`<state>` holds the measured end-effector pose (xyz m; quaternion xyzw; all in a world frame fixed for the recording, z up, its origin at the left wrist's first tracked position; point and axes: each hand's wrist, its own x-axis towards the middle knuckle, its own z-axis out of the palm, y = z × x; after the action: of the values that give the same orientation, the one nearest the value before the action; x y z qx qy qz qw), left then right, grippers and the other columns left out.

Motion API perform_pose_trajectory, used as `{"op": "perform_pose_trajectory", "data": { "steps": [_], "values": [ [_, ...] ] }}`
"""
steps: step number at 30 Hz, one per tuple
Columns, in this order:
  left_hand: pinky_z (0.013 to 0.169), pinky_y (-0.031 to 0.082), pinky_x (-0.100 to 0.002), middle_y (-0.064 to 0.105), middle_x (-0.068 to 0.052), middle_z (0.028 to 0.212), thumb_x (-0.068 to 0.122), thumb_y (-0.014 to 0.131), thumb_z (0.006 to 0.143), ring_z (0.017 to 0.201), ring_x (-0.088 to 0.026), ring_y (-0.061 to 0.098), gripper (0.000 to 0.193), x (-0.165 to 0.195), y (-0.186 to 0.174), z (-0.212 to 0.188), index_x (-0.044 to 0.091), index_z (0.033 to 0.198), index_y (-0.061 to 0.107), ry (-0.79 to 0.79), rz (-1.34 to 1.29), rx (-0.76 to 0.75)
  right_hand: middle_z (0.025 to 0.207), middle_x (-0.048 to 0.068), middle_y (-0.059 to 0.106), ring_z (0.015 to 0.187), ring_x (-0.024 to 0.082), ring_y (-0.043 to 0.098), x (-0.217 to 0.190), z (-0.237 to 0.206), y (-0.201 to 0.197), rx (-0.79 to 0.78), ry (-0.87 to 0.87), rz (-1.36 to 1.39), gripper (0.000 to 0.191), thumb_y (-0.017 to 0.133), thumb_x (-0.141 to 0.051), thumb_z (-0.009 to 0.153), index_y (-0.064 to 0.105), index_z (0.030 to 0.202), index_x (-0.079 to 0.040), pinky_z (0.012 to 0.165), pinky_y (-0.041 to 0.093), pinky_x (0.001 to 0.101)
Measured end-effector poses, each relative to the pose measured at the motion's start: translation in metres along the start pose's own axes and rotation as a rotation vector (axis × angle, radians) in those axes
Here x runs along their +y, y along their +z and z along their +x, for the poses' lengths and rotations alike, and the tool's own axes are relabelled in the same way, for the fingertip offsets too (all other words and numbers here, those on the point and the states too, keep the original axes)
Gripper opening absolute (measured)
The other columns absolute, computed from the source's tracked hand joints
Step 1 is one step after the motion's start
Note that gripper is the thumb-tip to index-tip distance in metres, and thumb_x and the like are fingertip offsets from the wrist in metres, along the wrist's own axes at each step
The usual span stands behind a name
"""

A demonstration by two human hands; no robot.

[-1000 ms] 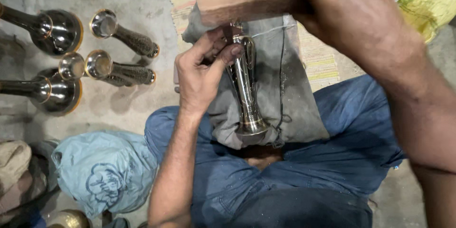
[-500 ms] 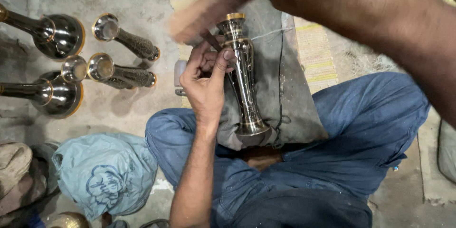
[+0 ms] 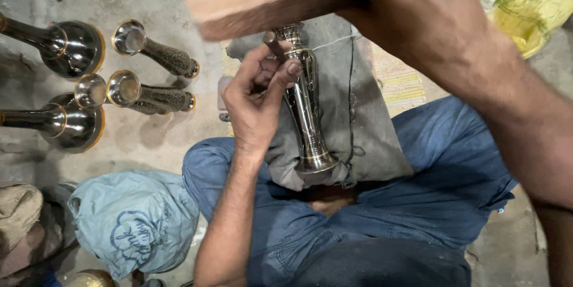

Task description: The person sits cross-legged on the floor and uses a wooden mallet to strike a metal chisel against a silver-colored metal vessel, creating engraved patterns. Several similar finished vessels are visible nearby.

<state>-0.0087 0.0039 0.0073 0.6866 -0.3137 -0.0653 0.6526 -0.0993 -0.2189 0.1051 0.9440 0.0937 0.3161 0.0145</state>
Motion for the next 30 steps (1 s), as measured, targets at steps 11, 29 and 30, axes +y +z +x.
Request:
{"op": "perform_pose_trajectory", "data": {
  "steps": [11,29,30],
  "values": [
    [0.071,0.06,-0.027,0.081,-0.007,0.103,0.016,0.079,0.096,0.084,-0.012,0.078,0.035,0.027,-0.015,0.03,0.006,0.128,0.07,0.154,0.301,-0.372,0.098,0.017,0.065,0.094,0.035,0.066,-0.017,-0.058,-0.004,-0.04,0.446,0.22,0.025,0.076,-0.003,0.093,0.059,0.11,0.001,0.079,0.049,0.0446],
    [0.096,0.063,-0.035,0.075,-0.013,0.124,0.011,0.079,0.098,0.111,-0.027,0.077,0.035,0.027,-0.032,0.039,0.004,0.13,0.067,0.409,0.298,-0.589,0.084,0.012,0.06,0.074,0.026,0.063,-0.028,-0.105,0.02,0.002,0.574,0.216,0.024,0.08,-0.002,0.101,0.057,0.103,0.0,0.066,0.05,0.0394],
    [0.093,0.064,-0.035,0.075,-0.014,0.121,0.011,0.081,0.097,0.108,-0.026,0.078,0.035,0.024,-0.031,0.036,0.003,0.128,0.067,0.389,0.322,-0.541,0.081,0.013,0.061,0.07,0.029,0.063,-0.023,-0.1,0.016,-0.039,0.466,0.08,0.025,0.082,-0.001,0.093,0.058,0.1,0.0,0.064,0.05,0.0425]
  ]
}}
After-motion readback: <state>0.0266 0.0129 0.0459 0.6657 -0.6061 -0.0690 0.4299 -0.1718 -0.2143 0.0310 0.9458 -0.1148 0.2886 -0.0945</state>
